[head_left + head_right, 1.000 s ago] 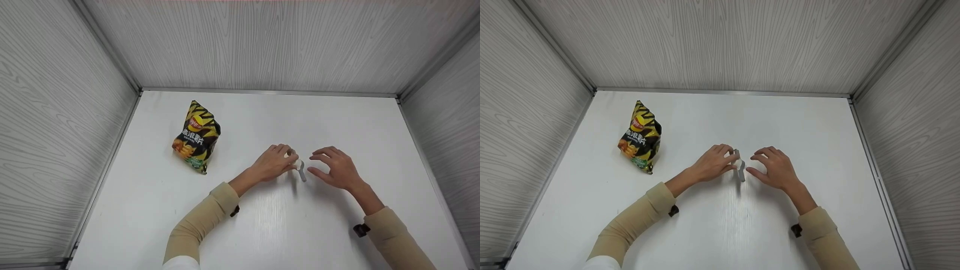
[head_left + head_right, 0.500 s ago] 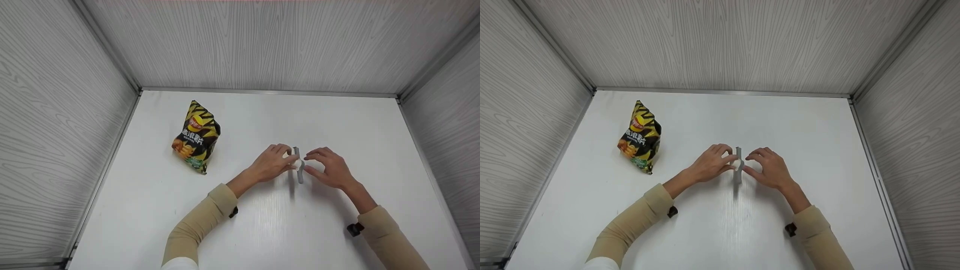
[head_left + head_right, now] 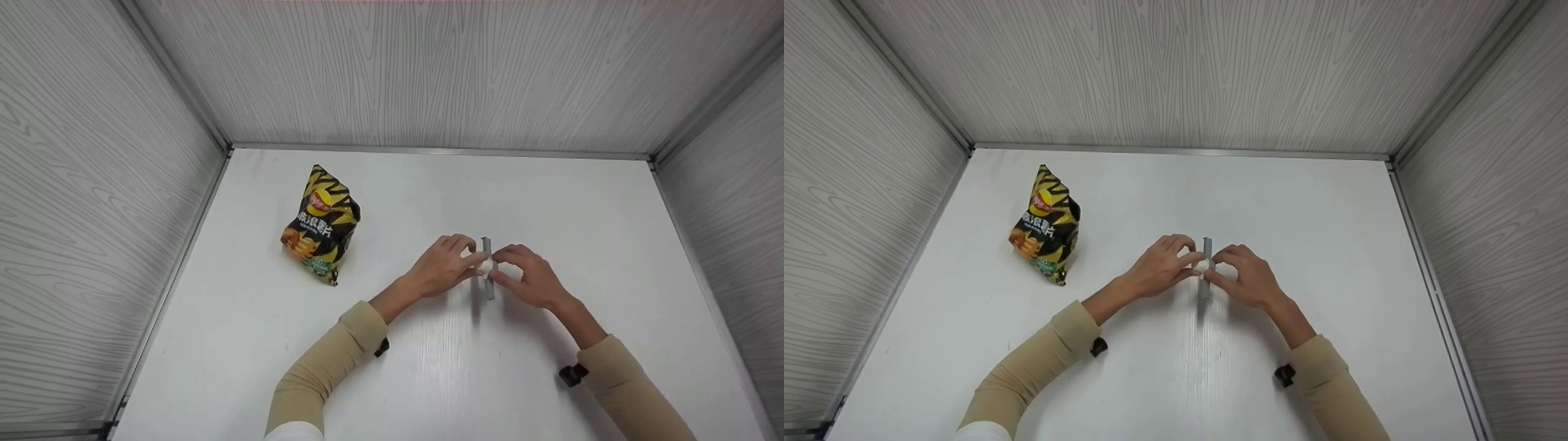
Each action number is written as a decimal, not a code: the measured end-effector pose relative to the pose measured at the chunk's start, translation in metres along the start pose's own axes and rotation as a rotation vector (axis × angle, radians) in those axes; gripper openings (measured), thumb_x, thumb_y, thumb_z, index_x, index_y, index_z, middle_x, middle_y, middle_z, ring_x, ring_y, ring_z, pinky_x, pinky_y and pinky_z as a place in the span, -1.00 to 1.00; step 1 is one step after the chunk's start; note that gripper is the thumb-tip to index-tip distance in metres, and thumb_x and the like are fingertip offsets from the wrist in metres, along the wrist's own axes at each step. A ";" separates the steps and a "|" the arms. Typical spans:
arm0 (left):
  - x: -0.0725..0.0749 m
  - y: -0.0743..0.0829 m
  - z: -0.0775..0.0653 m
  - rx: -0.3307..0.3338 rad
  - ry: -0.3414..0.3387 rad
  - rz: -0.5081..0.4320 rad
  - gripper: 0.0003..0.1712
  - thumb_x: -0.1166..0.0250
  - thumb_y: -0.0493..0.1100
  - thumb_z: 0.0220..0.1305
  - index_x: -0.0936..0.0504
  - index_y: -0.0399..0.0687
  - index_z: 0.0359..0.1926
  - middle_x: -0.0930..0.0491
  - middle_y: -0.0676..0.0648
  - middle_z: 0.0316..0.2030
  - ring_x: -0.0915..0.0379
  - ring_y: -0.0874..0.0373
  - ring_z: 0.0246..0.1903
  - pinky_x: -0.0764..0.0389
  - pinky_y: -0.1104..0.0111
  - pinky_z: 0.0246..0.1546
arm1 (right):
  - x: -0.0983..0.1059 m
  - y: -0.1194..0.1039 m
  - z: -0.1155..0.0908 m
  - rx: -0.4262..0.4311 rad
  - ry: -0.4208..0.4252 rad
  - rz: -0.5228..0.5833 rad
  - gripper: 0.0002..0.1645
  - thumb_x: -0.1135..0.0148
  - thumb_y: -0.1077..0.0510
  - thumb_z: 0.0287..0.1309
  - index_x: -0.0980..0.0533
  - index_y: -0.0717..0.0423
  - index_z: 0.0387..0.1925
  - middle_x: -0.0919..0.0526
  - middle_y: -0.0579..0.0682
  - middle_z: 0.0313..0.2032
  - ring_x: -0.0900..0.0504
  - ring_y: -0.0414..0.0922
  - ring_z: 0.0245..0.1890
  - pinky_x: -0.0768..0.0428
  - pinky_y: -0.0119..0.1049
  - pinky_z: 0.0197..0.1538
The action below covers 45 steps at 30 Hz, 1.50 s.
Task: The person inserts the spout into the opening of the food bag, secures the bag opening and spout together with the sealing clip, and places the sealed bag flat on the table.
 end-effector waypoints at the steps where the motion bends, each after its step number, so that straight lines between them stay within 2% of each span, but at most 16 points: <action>1: 0.000 0.000 0.000 0.001 -0.003 -0.003 -0.57 -0.06 0.22 0.58 -0.54 0.27 0.30 -0.60 -0.03 0.10 -0.55 0.07 0.20 -0.61 0.22 0.25 | -0.001 0.000 0.000 -0.002 -0.003 0.008 -0.68 -0.41 0.07 0.31 -0.73 0.15 0.01 -0.77 0.12 0.02 -0.70 0.13 0.12 -0.64 0.20 0.16; 8: 0.000 -0.001 -0.002 -0.006 0.006 0.014 -0.55 -0.02 0.26 0.58 -0.55 0.24 0.27 -0.59 0.00 0.12 -0.54 0.08 0.22 -0.60 0.24 0.25 | -0.004 -0.001 0.000 0.000 0.017 0.058 -0.75 -0.46 0.10 0.27 -0.75 0.13 -0.08 -0.78 0.08 0.00 -0.70 0.09 0.10 -0.64 0.16 0.16; 17: -0.002 -0.001 -0.002 -0.022 0.014 0.079 -0.53 0.02 0.28 0.59 -0.53 0.17 0.23 -0.58 0.01 0.12 -0.54 0.10 0.21 -0.60 0.27 0.25 | -0.003 -0.003 -0.001 0.034 0.065 0.042 -0.81 -0.53 0.10 0.20 -0.73 0.07 -0.19 -0.79 0.00 -0.04 -0.71 0.03 0.08 -0.65 0.07 0.12; 26: 0.000 0.000 -0.001 -0.010 -0.043 0.111 -0.49 0.06 0.31 0.62 -0.53 0.14 0.25 -0.58 0.01 0.17 -0.52 0.11 0.25 -0.57 0.29 0.28 | -0.003 -0.004 -0.003 0.086 0.127 -0.072 -0.71 -0.61 0.04 0.11 -0.72 0.09 -0.20 -0.77 0.01 -0.06 -0.70 0.01 0.05 -0.69 0.04 0.02; 38: 0.004 0.002 -0.001 0.043 -0.141 0.017 -0.47 0.12 0.28 0.66 -0.55 0.08 0.24 -0.55 -0.02 0.21 -0.46 0.08 0.30 -0.53 0.25 0.33 | -0.006 -0.003 -0.004 0.262 0.224 -0.231 -0.61 -0.69 -0.02 -0.05 -0.72 0.12 -0.29 -0.77 0.04 -0.17 -0.72 0.01 -0.10 -0.73 -0.04 -0.13; 45: 0.003 0.003 -0.002 0.066 -0.162 -0.004 -0.47 0.14 0.27 0.68 -0.57 0.08 0.20 -0.54 -0.02 0.22 -0.44 0.08 0.31 -0.51 0.23 0.34 | -0.009 -0.004 -0.005 0.312 0.239 -0.300 -0.59 -0.65 -0.11 0.01 -0.72 0.09 -0.29 -0.76 0.03 -0.19 -0.72 0.01 -0.12 -0.74 -0.07 -0.12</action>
Point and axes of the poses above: each hand's wrist, its own z-axis towards the middle knuckle, its own x-axis out of the back of the hand, y = z × x, the point moved 1 cm from there along z, towards the middle knuckle
